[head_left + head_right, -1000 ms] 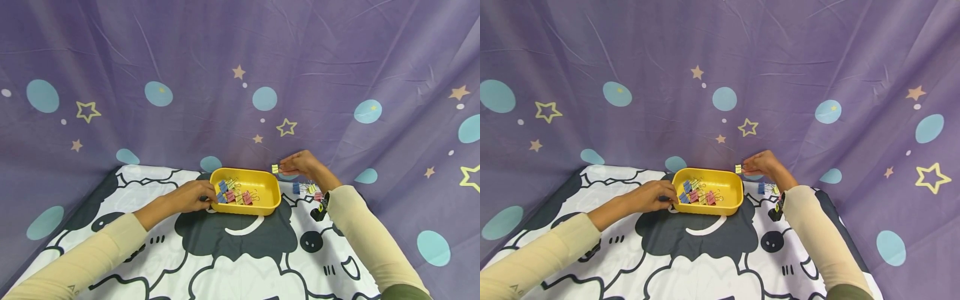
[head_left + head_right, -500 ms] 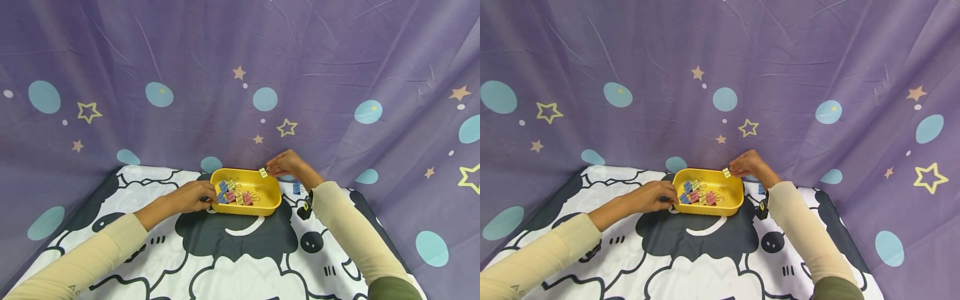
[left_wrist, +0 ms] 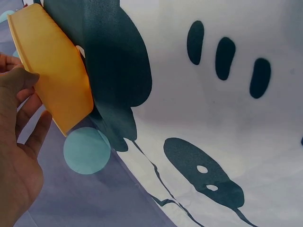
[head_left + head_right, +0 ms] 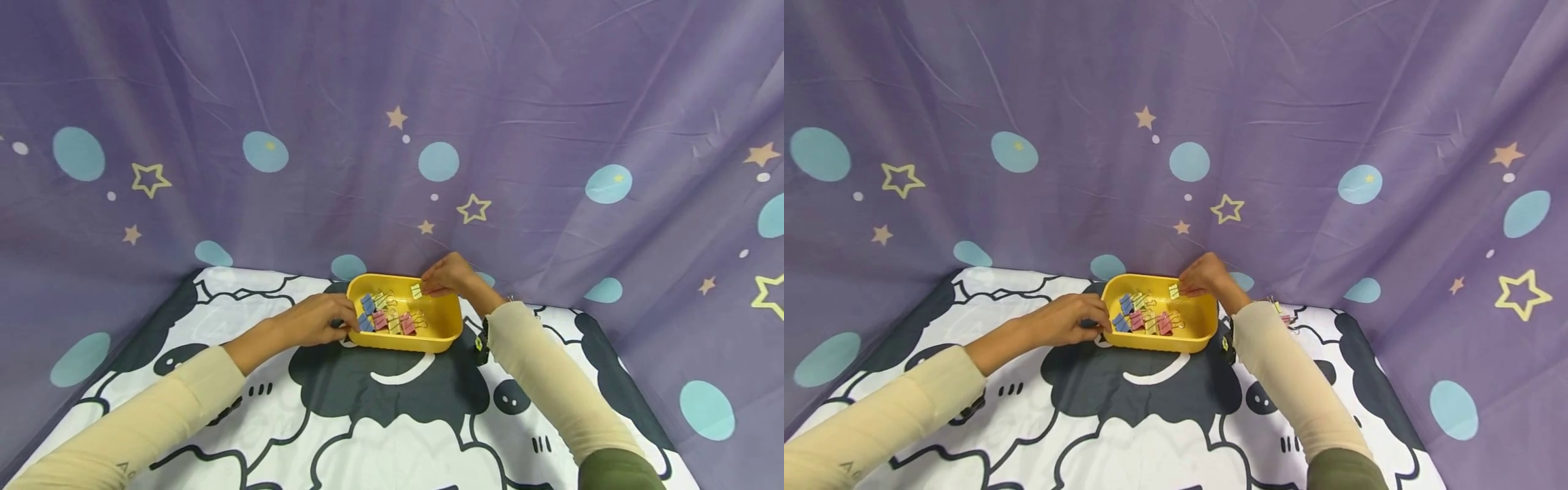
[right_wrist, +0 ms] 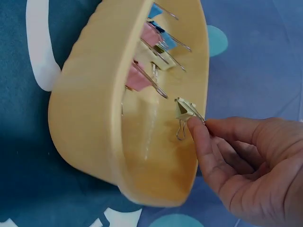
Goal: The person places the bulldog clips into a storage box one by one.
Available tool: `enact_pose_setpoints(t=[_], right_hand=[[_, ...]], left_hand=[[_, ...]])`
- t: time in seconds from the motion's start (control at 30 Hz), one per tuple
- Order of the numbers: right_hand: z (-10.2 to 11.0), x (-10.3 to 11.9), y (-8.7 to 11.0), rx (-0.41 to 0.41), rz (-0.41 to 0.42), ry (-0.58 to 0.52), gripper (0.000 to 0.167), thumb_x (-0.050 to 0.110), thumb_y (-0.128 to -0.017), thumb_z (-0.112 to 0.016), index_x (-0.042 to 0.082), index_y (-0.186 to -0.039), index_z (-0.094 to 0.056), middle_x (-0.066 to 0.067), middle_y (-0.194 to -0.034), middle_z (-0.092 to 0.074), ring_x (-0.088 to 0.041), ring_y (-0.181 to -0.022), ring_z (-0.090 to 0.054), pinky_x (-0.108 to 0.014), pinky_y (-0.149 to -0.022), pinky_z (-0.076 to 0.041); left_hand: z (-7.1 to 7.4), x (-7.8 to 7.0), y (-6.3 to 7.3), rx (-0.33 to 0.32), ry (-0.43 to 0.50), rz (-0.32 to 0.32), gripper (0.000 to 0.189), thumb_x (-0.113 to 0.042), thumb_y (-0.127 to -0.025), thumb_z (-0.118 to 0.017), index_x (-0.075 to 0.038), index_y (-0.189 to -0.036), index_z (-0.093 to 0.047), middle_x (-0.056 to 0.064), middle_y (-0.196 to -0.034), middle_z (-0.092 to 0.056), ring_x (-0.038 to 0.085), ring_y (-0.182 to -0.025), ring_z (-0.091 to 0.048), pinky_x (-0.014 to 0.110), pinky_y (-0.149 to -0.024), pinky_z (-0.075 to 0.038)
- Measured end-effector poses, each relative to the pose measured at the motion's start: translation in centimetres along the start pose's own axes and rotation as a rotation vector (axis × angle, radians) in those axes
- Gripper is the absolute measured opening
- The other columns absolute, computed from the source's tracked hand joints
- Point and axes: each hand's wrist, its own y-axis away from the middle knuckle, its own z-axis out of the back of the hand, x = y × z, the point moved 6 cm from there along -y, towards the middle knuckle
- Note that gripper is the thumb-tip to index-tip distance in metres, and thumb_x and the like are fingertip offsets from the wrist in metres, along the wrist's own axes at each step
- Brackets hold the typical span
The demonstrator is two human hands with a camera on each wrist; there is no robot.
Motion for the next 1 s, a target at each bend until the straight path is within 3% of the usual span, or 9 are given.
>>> enact_pose_setpoints(t=[0.3, 0.63, 0.87, 1.0], right_hand=[[-2.6, 0.4, -0.4, 0.005, 0.068, 0.011, 0.025, -0.008, -0.102, -0.070, -0.020, -0.122, -0.076, -0.038, -0.113, -0.078, -0.047, -0.106, -0.083, -0.055, -0.094, -0.066], [-4.3, 0.7, -0.3, -0.015, 0.101, 0.034, 0.023, -0.012, -0.096, -0.071, -0.023, -0.116, -0.076, -0.039, -0.107, -0.079, -0.055, -0.105, -0.081, -0.056, -0.090, -0.067], [-4.8, 1.2, -1.0, -0.068, 0.129, 0.089, 0.015, -0.010, -0.091, -0.077, -0.016, -0.103, -0.083, -0.029, -0.097, -0.083, -0.038, -0.086, -0.086, -0.050, -0.084, -0.070], [-4.3, 1.2, -0.9, -0.078, 0.133, 0.118, 0.014, -0.009, -0.089, -0.078, -0.014, -0.100, -0.084, -0.029, -0.095, -0.084, -0.039, -0.086, -0.085, -0.052, -0.086, -0.070]], left_hand=[[0.0, 0.0, 0.0, 0.004, 0.000, -0.007, 0.022, -0.002, -0.090, -0.082, -0.017, -0.104, -0.089, -0.003, -0.109, -0.082, 0.015, -0.106, -0.072, 0.043, -0.095, -0.061], [-0.1, 0.0, -0.2, 0.015, 0.004, -0.007, 0.021, -0.003, -0.091, -0.082, -0.019, -0.104, -0.089, -0.004, -0.108, -0.081, 0.013, -0.104, -0.071, 0.041, -0.093, -0.061], [0.1, -0.2, -0.3, 0.013, 0.001, -0.008, 0.022, -0.003, -0.089, -0.083, -0.017, -0.104, -0.089, -0.004, -0.107, -0.081, 0.014, -0.104, -0.071, 0.041, -0.094, -0.061], [0.3, -0.2, -0.3, 0.013, 0.002, -0.004, 0.022, -0.003, -0.089, -0.083, -0.017, -0.105, -0.090, -0.003, -0.108, -0.082, 0.015, -0.106, -0.072, 0.042, -0.095, -0.061]])
